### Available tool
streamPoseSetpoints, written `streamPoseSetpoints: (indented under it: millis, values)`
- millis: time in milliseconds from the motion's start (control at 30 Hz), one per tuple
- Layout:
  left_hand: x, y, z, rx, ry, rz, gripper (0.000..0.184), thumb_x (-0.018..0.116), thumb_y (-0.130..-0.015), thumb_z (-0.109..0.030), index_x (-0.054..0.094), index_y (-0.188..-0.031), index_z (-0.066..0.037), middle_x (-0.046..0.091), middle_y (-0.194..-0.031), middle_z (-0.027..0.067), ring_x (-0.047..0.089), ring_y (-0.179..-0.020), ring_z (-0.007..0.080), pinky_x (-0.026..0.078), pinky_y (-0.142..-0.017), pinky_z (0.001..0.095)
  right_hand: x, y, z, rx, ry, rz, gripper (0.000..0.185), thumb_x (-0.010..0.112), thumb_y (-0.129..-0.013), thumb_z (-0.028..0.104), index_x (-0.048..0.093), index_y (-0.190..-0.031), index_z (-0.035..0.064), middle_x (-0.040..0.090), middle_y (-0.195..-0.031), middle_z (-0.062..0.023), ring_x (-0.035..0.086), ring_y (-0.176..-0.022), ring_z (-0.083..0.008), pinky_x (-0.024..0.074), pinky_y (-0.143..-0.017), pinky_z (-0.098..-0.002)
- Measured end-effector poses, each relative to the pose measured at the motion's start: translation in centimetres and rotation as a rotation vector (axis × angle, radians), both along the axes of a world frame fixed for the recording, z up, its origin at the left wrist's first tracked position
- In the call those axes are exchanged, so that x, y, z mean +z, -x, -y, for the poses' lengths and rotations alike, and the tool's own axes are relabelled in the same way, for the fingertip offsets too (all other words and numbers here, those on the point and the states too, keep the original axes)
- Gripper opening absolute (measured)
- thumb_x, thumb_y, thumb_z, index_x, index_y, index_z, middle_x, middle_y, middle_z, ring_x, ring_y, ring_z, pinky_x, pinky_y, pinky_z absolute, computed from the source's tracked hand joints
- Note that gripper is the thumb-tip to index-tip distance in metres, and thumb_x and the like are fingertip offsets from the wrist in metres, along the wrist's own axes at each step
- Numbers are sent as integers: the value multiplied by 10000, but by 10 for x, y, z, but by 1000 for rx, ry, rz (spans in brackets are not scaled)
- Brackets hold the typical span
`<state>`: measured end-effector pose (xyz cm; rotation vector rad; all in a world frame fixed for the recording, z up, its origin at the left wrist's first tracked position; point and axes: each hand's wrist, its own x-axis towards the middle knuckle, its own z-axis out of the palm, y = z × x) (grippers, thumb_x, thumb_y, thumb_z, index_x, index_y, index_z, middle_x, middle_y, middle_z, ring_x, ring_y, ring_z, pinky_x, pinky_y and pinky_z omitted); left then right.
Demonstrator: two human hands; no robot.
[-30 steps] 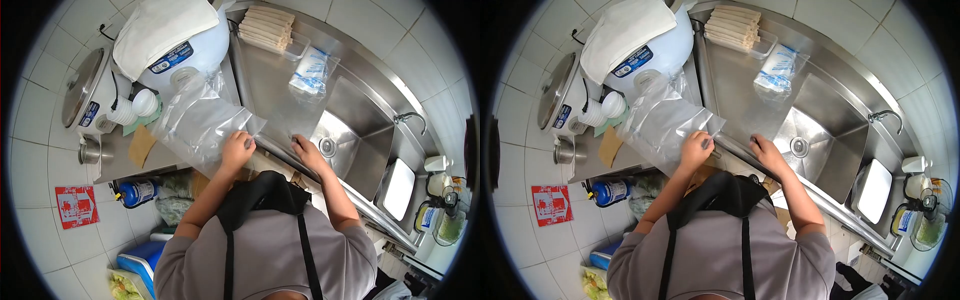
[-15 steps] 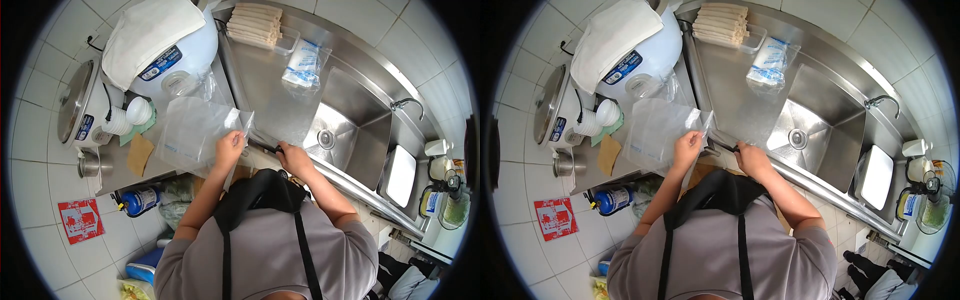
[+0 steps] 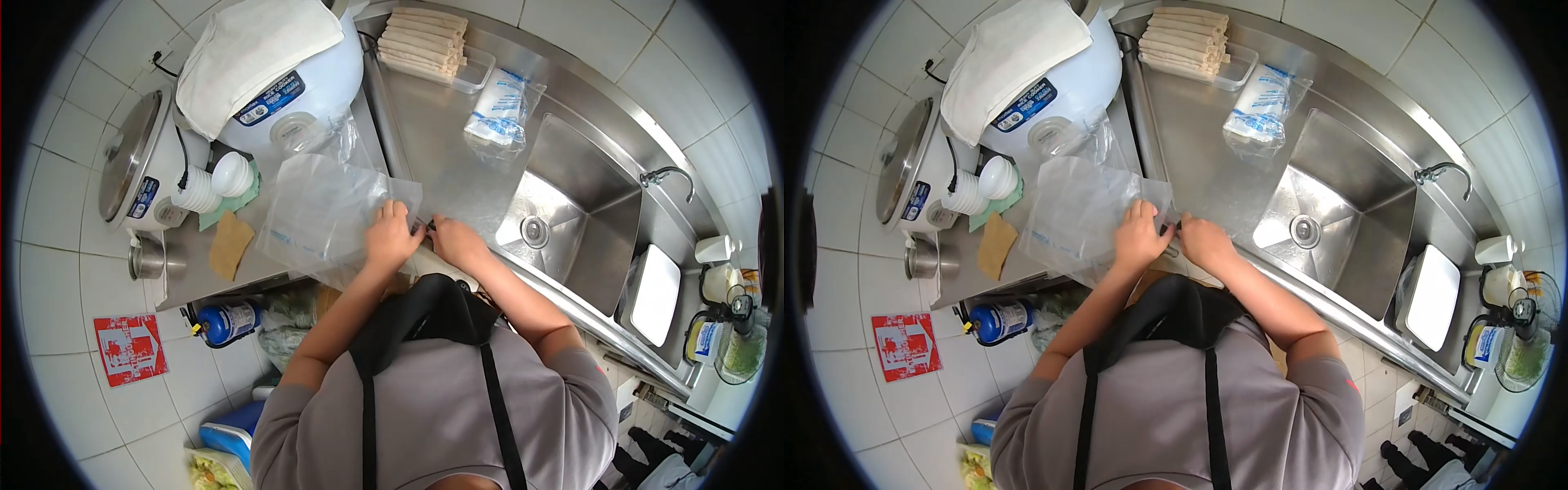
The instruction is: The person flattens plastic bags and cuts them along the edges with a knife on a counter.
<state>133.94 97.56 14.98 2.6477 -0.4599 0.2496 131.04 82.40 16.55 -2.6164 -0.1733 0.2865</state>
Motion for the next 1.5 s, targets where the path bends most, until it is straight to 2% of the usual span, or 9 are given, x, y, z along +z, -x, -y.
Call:
streamPoseSetpoints:
  millis: [267,400,567,700,867,933,1000,1167,1500]
  values:
    - [9,-7,-42,18,190,83,352,663,-793,-311,553,-972,-29,564,-996,136,553,-896,338,458,-749,436,5,-14,20,-129,21,-3,238,506,-871,159,484,-1017,-27,626,-935,-260,617,-858,-421,497,-741,-488]
    - [-48,-48,-196,718,-427,534,497,650,-785,-419,570,-1084,-30,613,-1052,177,579,-952,362,433,-828,498,11,-12,22,-60,16,-45,254,502,-866,149,480,-1059,-14,625,-946,-249,610,-871,-416,487,-751,-492]
    - [-23,-31,-255,719,-269,-281,479,629,-787,-439,580,-1114,-92,646,-1034,108,596,-967,301,445,-815,467,16,-28,13,52,-70,44,442,512,-832,93,456,-1271,92,620,-1001,-204,607,-871,-393,488,-744,-477]
    - [-53,-50,-314,673,-89,-258,404,663,-757,-335,580,-1080,-106,643,-995,109,609,-919,271,460,-738,426,-3,-39,9,219,-60,124,567,502,-812,56,400,-1358,168,612,-1034,-190,602,-875,-388,486,-751,-467]
    - [49,-43,-231,772,-352,372,362,570,-831,-140,507,-1156,5,531,-1200,205,521,-1078,339,408,-887,455,-25,-30,-36,251,-225,62,543,503,-812,61,405,-1344,107,608,-1036,-210,596,-884,-399,483,-769,-470]
    - [3,-46,-188,412,26,494,433,549,-834,-88,460,-1242,28,474,-1279,223,434,-1189,371,346,-994,450,-27,-23,-53,227,-224,87,538,514,-826,77,368,-1344,53,602,-993,-250,594,-880,-410,475,-764,-483]
    - [-9,-35,-108,362,222,40,519,497,-882,-139,363,-1355,26,377,-1388,222,331,-1307,356,243,-1088,479,-28,-19,-61,183,-213,65,540,522,-844,84,333,-1348,39,609,-942,-270,592,-854,-427,470,-757,-496]
    - [-53,-44,-62,501,-120,57,634,344,-956,-368,268,-1385,92,239,-1474,231,167,-1398,321,94,-1135,472,-27,-11,-57,170,-162,-6,432,525,-866,126,348,-1241,4,623,-836,-258,602,-762,-437,466,-696,-513]
    - [-61,-43,-57,479,-106,-13,673,316,-957,-390,213,-1396,108,164,-1494,242,110,-1410,323,66,-1138,469,-23,-11,-31,195,-42,31,284,512,-884,171,404,-1088,7,619,-896,-242,626,-758,-406,498,-656,-495]
